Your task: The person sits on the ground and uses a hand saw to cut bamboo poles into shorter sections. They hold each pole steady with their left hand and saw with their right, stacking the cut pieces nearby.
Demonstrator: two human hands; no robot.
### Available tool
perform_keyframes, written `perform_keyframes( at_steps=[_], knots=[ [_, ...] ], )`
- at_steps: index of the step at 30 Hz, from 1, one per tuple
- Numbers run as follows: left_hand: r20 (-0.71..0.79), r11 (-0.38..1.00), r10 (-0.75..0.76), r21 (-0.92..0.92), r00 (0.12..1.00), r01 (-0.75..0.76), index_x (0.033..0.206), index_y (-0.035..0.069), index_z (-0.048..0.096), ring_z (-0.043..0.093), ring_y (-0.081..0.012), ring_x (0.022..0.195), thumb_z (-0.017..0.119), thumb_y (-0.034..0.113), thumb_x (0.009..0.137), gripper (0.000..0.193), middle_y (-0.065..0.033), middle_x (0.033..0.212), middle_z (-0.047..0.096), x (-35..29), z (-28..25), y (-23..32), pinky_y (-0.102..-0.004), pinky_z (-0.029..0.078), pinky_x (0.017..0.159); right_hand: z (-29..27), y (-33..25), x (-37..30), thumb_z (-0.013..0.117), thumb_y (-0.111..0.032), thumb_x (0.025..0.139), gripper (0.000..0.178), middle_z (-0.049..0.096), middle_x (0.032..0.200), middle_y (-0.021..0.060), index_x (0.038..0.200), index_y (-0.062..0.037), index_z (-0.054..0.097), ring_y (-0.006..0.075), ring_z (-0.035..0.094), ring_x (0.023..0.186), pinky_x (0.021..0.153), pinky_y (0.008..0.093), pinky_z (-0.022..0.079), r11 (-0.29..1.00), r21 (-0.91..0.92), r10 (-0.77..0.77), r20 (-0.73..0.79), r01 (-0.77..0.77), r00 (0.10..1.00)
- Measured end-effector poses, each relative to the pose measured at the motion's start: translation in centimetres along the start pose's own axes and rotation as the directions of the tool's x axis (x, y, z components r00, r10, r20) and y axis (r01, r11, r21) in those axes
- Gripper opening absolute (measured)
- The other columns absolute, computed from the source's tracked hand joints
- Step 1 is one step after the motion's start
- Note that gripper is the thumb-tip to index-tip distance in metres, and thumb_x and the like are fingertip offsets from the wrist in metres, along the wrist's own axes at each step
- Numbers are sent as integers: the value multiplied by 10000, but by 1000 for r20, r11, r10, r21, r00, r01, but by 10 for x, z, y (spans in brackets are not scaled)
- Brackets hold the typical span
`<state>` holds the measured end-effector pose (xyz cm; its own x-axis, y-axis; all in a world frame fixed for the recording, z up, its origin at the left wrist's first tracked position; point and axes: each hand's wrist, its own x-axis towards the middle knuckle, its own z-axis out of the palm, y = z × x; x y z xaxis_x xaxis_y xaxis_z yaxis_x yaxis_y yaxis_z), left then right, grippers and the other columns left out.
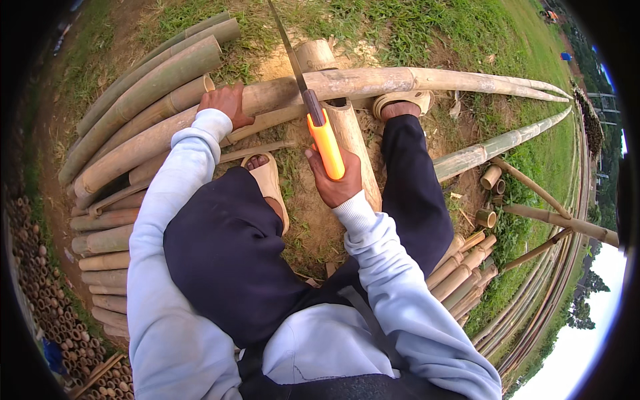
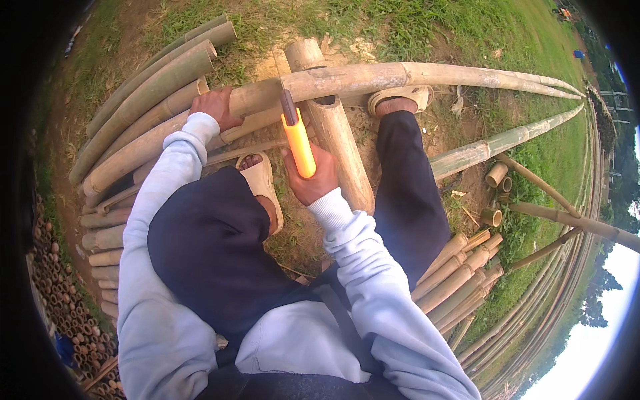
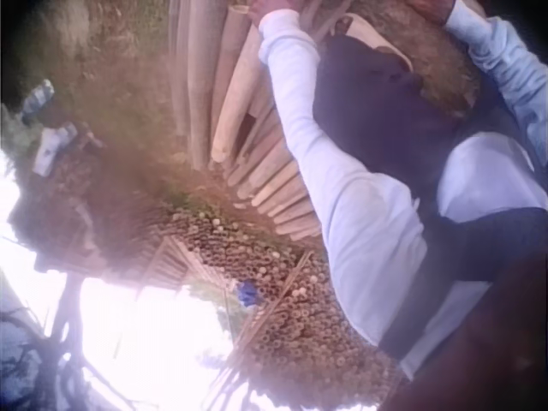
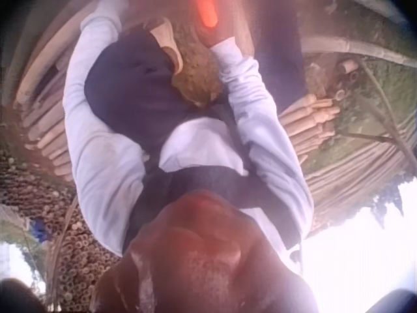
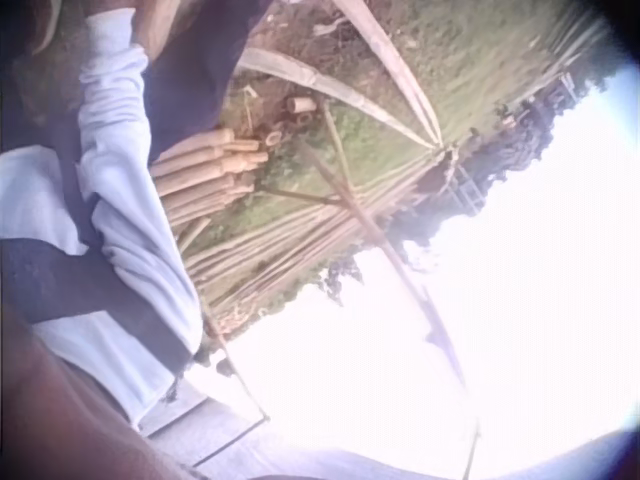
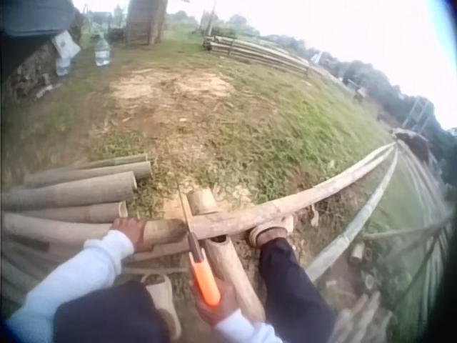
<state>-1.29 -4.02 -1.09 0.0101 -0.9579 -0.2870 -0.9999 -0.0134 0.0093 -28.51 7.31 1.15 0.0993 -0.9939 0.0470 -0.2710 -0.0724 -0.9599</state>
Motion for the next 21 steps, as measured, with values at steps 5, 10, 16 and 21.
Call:
perform_keyframes(
  at_steps=[5, 10, 16, 21],
  knots=[
    [20, 1000, -22, 8, 1000, 21, 1288, 56, 584, 735, -410, 1018, 847, 490, 718, 763, -216, 1092, 746, -1, 5, -11, -509, 583, 930, -39, -13, -109, 731, -70, 958, 155, 663, 721, 98, 1077, 28, 716, 151, 643, 657, 643, 318, 517, 984, -51, 176, 47, -173, 983],
    [62, 999, -30, -20, 998, 31, 1369, 27, 545, 729, -403, 1066, 830, 494, 754, 823, -218, 1115, 749, -6, 3, -3, -489, 567, 977, -61, -10, -155, 692, -30, 961, 191, 675, 730, 71, 1138, 30, 725, 144, 655, 655, 655, 294, 527, 980, -37, 197, 63, -195, 978],
    [14, 1000, -3, 2, 1000, 3, 1320, 59, 574, 729, -407, 1036, 828, 478, 741, 759, -223, 1102, 743, -1, -1, 0, -511, 584, 930, -5, 8, -29, 748, -104, 963, 161, 608, 663, 80, 941, 42, 685, 124, 545, 602, 584, 317, 460, 996, 42, 82, -15, -82, 996],
    [10, 1000, -7, -7, 1000, 7, 1317, 45, 574, 735, -411, 1008, 821, 465, 717, 774, -228, 1079, 746, -3, 7, -11, -503, 589, 916, -67, -22, -173, 723, -35, 933, 294, 656, 713, 79, 1222, 21, 715, 137, 647, 651, 658, 285, 524, 980, -115, 174, 79, -164, 982]
  ],
)
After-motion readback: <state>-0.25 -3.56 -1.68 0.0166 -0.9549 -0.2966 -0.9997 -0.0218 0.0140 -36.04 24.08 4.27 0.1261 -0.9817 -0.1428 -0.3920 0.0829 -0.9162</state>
